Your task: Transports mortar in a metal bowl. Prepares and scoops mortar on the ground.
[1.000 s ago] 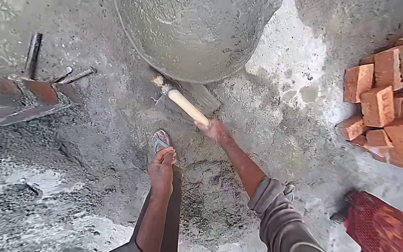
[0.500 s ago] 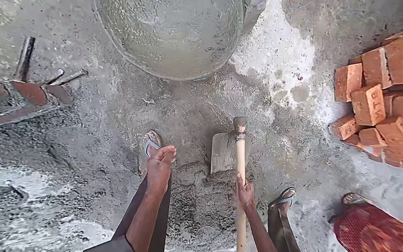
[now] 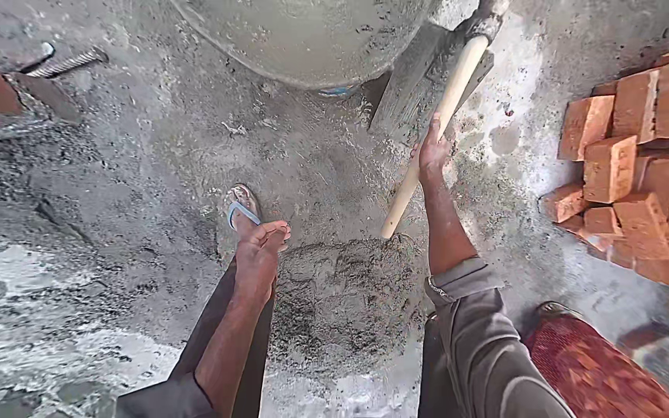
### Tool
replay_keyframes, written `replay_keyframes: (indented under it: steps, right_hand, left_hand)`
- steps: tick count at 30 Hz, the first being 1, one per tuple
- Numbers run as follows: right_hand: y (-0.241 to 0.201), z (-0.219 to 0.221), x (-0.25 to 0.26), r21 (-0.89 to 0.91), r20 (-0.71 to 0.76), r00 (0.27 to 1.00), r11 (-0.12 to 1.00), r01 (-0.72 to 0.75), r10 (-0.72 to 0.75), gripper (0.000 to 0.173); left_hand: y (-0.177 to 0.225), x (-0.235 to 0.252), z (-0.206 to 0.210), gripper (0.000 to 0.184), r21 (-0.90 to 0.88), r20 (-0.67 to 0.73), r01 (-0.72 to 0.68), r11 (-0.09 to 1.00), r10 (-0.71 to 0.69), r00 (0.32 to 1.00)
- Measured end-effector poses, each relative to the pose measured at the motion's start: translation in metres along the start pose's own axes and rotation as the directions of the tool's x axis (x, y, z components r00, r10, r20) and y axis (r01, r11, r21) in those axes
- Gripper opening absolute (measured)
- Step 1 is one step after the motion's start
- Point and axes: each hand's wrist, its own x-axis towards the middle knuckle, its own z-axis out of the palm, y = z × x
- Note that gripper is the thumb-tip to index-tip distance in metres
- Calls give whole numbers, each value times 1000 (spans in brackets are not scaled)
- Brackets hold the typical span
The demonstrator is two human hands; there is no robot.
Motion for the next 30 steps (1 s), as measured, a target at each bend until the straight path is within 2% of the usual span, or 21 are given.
replay_keyframes:
  steps: [3, 7, 10, 13, 16, 18, 21, 24, 26, 27, 30]
  right_hand:
    - [60, -34, -80, -149, 71, 990, 983, -111, 123, 76]
    - [159, -84, -200, -239, 80, 974, 953, -188, 212, 57]
    - [228, -118, -282, -245, 72, 931, 911, -330, 357, 58]
    - [253, -151, -341, -87, 57, 867, 868, -489, 494, 55]
    - [238, -182, -362, 197, -22, 821, 807, -556, 571, 57]
    - [221, -216, -347, 350, -73, 792, 759, -549, 606, 62]
    - [220, -271, -276, 538, -151, 811, 735, -413, 566, 64]
    - [245, -333, -167, 575, -299, 847, 791, -207, 439, 65]
    - [265, -366, -111, 550, -359, 844, 821, -153, 398, 68]
    - [276, -374, -91, 544, -403, 818, 826, -147, 411, 70]
    - [297, -360, -106, 590, -423, 744, 780, -207, 518, 77]
  left_hand:
    - [5, 3, 8, 22, 25, 3, -24, 999, 24, 1000]
    - [-1, 1, 16, 23, 53, 17, -32, 998, 31, 999]
    - [-10, -4, 22, 22, 72, 9, 3, 997, -3, 1000]
    - [-18, -9, 33, 23, 114, 30, 20, 993, -23, 999]
    - [-23, -7, 51, 25, 163, 61, 7, 987, -17, 998]
    - [-24, -10, 62, 26, 194, 80, -2, 981, -13, 997]
    - [-31, -15, 66, 25, 244, 66, -22, 970, 6, 998]
    - [-43, -15, 66, 24, 287, 77, -45, 957, 24, 997]
    - [-52, -17, 62, 24, 302, 103, -57, 952, 27, 994]
    - [-57, -18, 61, 24, 301, 109, -61, 952, 29, 994]
    - [-58, -19, 62, 24, 289, 111, -53, 956, 22, 994]
